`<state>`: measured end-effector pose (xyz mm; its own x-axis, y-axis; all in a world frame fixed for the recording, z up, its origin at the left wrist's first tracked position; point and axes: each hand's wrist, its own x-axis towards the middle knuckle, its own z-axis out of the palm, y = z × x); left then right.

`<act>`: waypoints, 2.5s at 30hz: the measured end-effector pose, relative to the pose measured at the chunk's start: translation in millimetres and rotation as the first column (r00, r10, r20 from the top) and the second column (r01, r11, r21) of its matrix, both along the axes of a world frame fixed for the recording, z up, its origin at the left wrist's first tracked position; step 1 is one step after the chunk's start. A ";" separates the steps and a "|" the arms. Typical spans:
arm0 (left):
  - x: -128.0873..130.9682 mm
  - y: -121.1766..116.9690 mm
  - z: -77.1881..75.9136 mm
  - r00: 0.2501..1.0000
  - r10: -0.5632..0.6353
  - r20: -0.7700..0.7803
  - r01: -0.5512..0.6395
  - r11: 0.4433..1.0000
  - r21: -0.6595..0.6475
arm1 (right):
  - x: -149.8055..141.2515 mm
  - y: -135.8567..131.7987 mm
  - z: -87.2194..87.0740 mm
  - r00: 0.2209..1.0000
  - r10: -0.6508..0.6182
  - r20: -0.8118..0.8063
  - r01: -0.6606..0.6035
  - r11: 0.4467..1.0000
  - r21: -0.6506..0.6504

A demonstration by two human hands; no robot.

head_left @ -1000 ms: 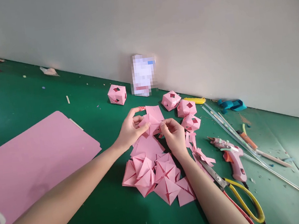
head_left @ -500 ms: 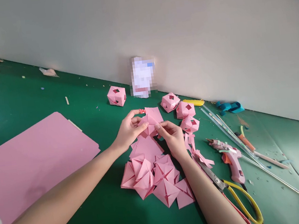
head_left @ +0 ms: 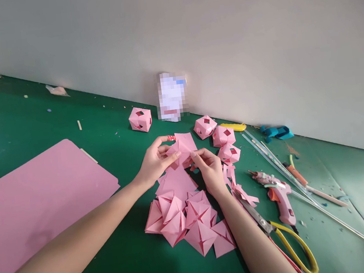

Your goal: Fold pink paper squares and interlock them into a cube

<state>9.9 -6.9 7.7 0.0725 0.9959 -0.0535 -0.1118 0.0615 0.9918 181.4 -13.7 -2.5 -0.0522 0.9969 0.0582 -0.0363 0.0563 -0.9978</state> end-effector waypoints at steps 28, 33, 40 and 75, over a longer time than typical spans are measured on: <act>-2.3 1.6 -2.3 0.999 -0.032 0.036 0.033 0.999 -0.033 | -0.1 -2.0 1.1 0.982 0.034 0.185 -0.037 0.999 0.012; -3.0 1.6 -2.2 0.996 -0.033 0.084 0.037 0.999 -0.040 | 0.3 -2.2 0.1 0.974 0.079 0.212 -0.078 0.997 -0.017; -2.6 0.4 1.7 0.997 -0.007 0.076 0.011 0.998 -0.060 | -2.5 -4.0 -0.3 0.959 0.098 0.265 -0.097 0.995 -0.016; -0.8 1.3 1.2 0.999 -0.013 0.047 0.015 0.999 -0.047 | -3.8 -2.9 2.1 0.966 0.065 0.249 -0.067 0.998 -0.001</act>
<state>9.0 -5.6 8.9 0.0901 0.9913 -0.0964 -0.1562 0.1096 0.9816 177.6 -16.6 -0.4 -0.1318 0.9904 0.0425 0.2088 0.0697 -0.9755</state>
